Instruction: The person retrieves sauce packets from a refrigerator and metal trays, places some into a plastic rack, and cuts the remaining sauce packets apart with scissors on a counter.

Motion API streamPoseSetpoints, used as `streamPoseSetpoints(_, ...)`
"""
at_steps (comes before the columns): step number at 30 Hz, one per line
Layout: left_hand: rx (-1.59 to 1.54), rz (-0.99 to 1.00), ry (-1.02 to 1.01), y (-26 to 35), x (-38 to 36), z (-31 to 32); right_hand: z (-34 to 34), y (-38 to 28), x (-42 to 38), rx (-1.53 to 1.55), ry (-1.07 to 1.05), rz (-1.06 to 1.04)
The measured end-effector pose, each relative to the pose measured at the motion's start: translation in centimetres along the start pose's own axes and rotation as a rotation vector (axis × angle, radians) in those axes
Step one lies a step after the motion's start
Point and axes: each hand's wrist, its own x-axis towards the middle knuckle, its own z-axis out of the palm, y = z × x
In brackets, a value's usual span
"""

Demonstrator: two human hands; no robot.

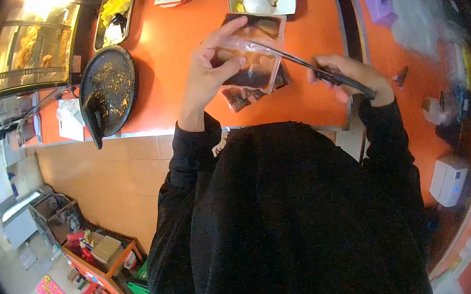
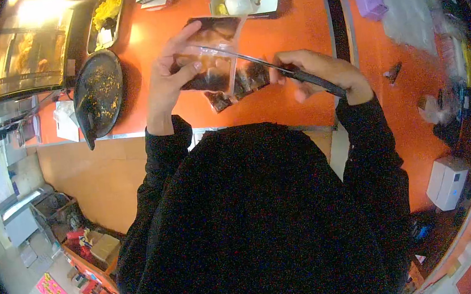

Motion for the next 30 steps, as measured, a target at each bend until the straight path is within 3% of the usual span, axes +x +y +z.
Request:
streamPoseSetpoints(3,0.06,0.029,-0.044,1.1,-0.1,0.6,0.2,-1.4,0.4,-0.035,-0.045,0.093)
streamPoseSetpoints(5,0.083,0.03,-0.043,0.8,-0.1,0.1,0.0,-1.1,0.9,0.184,-0.054,0.186)
streamPoseSetpoints(9,0.065,0.037,-0.075,0.4,-0.1,0.1,0.6,-1.6,1.2,0.163,-0.087,0.185)
streamPoseSetpoints(11,0.082,0.009,-0.073,0.3,-0.1,0.2,1.3,-2.4,1.1,-0.116,-0.074,-0.004)
streamPoseSetpoints(15,0.109,0.054,-0.056,-0.1,0.1,0.2,0.4,-1.3,2.1,0.037,-0.112,0.155)
streamPoseSetpoints(19,0.074,-0.005,-0.105,-0.6,0.4,0.1,0.8,-0.6,2.5,-0.131,-0.091,-0.042)
streamPoseSetpoints(21,0.162,0.199,0.003,-1.0,0.7,0.2,0.4,-0.2,2.9,-0.115,-0.108,-0.053)
streamPoseSetpoints(22,0.163,0.2,0.004,-0.8,0.6,0.0,-0.1,0.1,2.9,-0.124,-0.144,0.001)
streamPoseSetpoints(24,-0.098,-0.038,-0.035,-0.3,0.4,-0.5,-0.7,0.8,3.2,-0.136,-0.182,0.058)
streamPoseSetpoints(25,-0.099,-0.039,-0.035,-0.9,0.6,-0.6,-0.8,1.4,3.5,-0.105,-0.184,0.062)
streamPoseSetpoints(27,-0.46,-0.106,-0.038,-3.2,1.0,-1.1,-0.7,1.8,3.7,-0.073,-0.185,0.064)
streamPoseSetpoints(29,-0.531,-0.136,-0.052,-3.7,1.1,-0.4,0.1,1.7,3.7,-0.202,-0.25,-0.405)
streamPoseSetpoints(30,-0.604,-0.168,-0.061,-3.9,1.1,-0.1,0.4,1.5,3.3,-0.201,-0.246,-0.406)
